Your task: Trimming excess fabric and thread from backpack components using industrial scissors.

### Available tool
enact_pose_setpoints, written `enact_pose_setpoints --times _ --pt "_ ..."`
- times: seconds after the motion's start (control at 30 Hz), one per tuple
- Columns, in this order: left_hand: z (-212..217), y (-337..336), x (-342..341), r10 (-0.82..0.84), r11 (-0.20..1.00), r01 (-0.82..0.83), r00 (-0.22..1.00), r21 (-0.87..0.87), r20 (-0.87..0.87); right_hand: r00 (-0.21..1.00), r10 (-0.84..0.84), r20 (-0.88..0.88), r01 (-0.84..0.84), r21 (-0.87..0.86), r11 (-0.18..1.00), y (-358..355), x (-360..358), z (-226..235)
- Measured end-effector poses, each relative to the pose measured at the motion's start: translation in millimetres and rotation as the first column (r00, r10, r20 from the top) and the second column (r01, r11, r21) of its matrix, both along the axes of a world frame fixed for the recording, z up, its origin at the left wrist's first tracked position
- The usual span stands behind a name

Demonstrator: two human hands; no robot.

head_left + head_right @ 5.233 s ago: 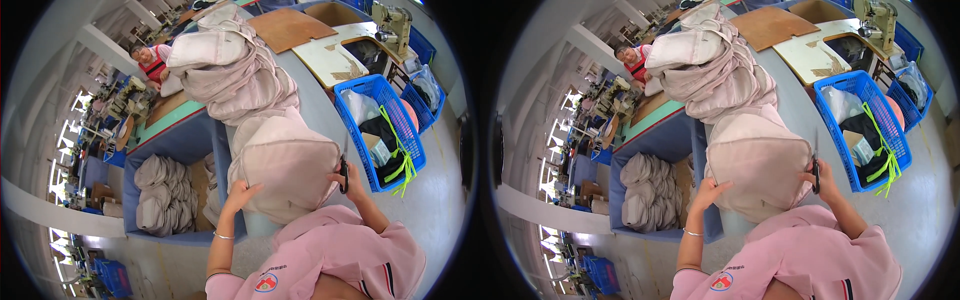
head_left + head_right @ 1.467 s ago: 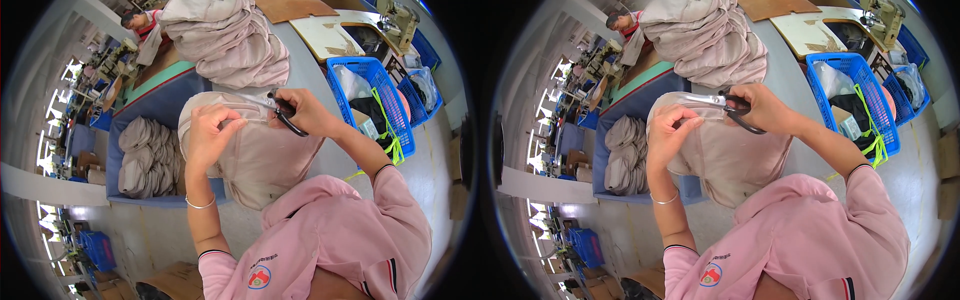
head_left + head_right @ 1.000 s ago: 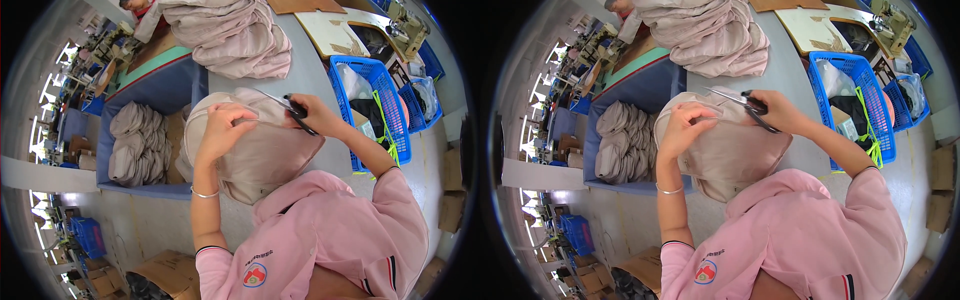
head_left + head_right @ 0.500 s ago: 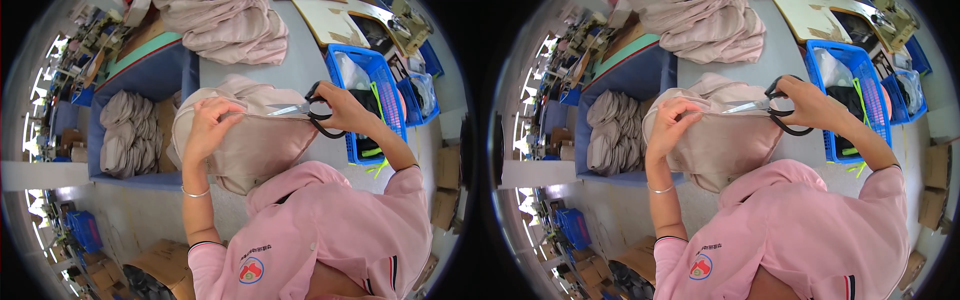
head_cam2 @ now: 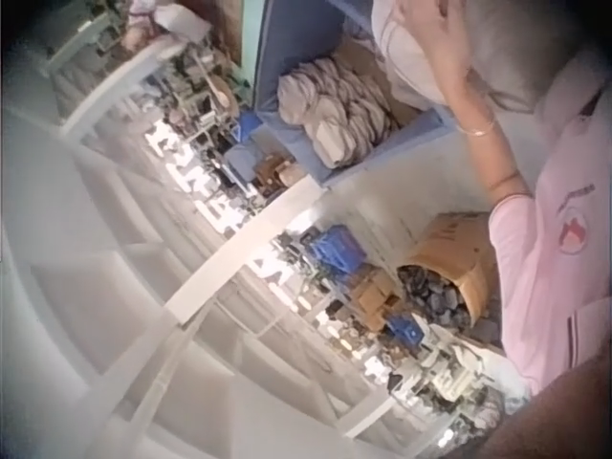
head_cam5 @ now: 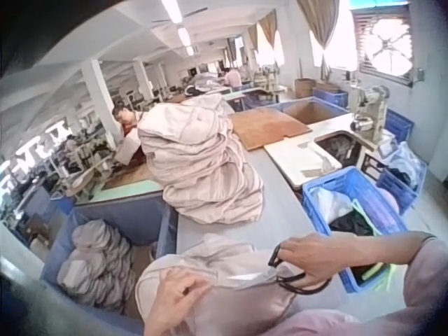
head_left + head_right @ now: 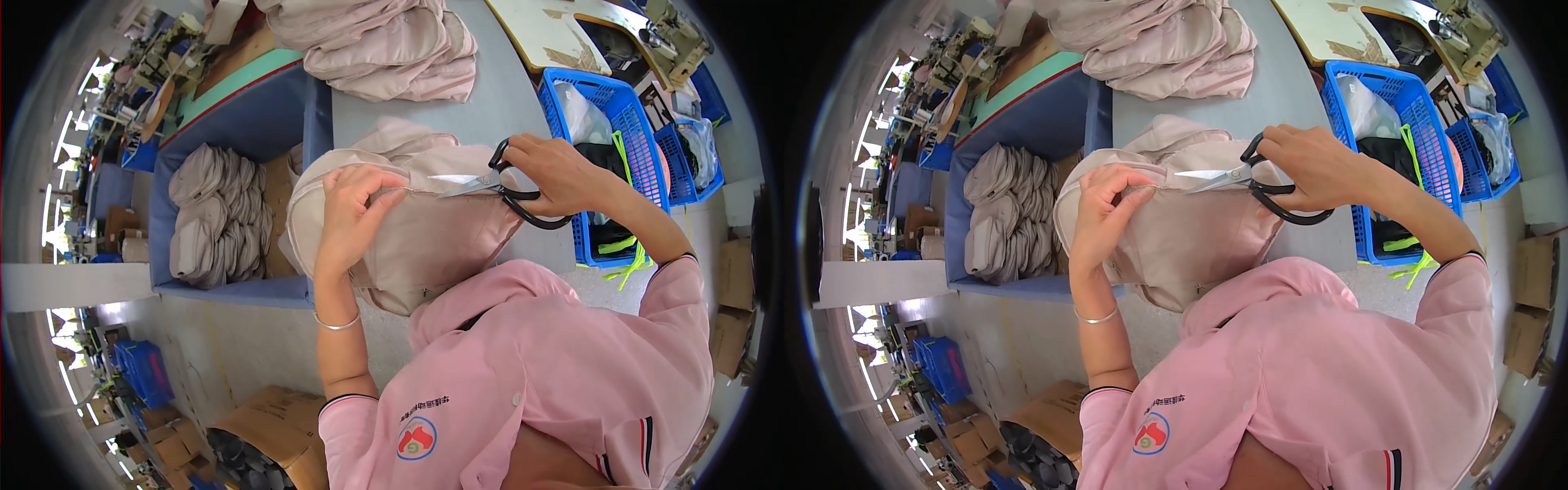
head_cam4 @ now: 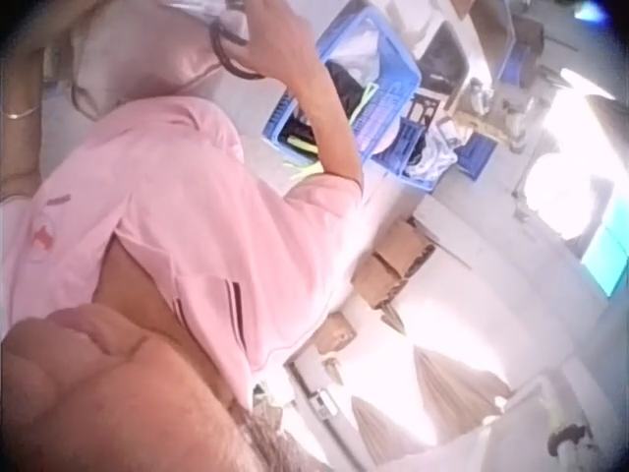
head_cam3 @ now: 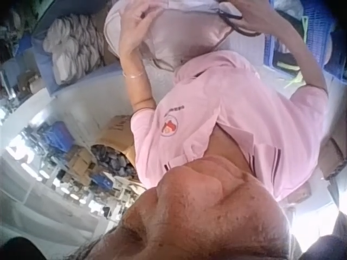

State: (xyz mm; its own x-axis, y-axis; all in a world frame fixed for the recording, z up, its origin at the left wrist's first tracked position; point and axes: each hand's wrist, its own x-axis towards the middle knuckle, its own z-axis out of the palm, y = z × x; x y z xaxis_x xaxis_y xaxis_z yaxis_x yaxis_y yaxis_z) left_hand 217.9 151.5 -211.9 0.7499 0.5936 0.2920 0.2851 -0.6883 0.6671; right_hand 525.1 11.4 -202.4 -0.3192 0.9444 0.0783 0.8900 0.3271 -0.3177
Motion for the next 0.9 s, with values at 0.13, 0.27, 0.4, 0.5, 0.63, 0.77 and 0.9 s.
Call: enact_pose_setpoints --times 0.13,0.27,0.4,0.5,0.63,0.77,0.9 --pt "1 -2 2 -0.02 1.0 0.019 1.0 0.02 0.007 0.997 0.05 0.056 -0.051 0.019 0.999 4 -8 -1" --pt "-2 -3 4 -0.005 1.0 0.005 1.0 0.003 0.005 0.998 0.05 0.024 -0.051 0.018 0.999 4 -17 -4" --pt "-3 -2 1 0.002 1.0 -0.002 1.0 -0.016 0.013 0.999 0.024 0.031 -0.024 -0.002 1.0 3 -20 -11" --pt "-1 -2 2 0.0 1.0 0.001 1.0 -0.031 0.016 0.999 0.005 0.039 -0.002 -0.058 0.998 -1 -20 -16" --pt "-2 -2 2 -0.003 1.0 0.003 1.0 -0.021 0.022 1.0 -0.004 0.01 0.005 -0.023 1.0 -6 -19 -20" --pt "-1 -4 7 -0.011 0.999 0.011 1.0 -0.05 0.005 0.997 -0.055 0.052 0.051 0.079 0.996 -5 -27 -18" --pt "-4 -4 9 -0.016 0.999 0.017 1.0 -0.049 0.027 0.999 -0.033 0.021 0.032 0.057 0.998 -3 -29 -19"
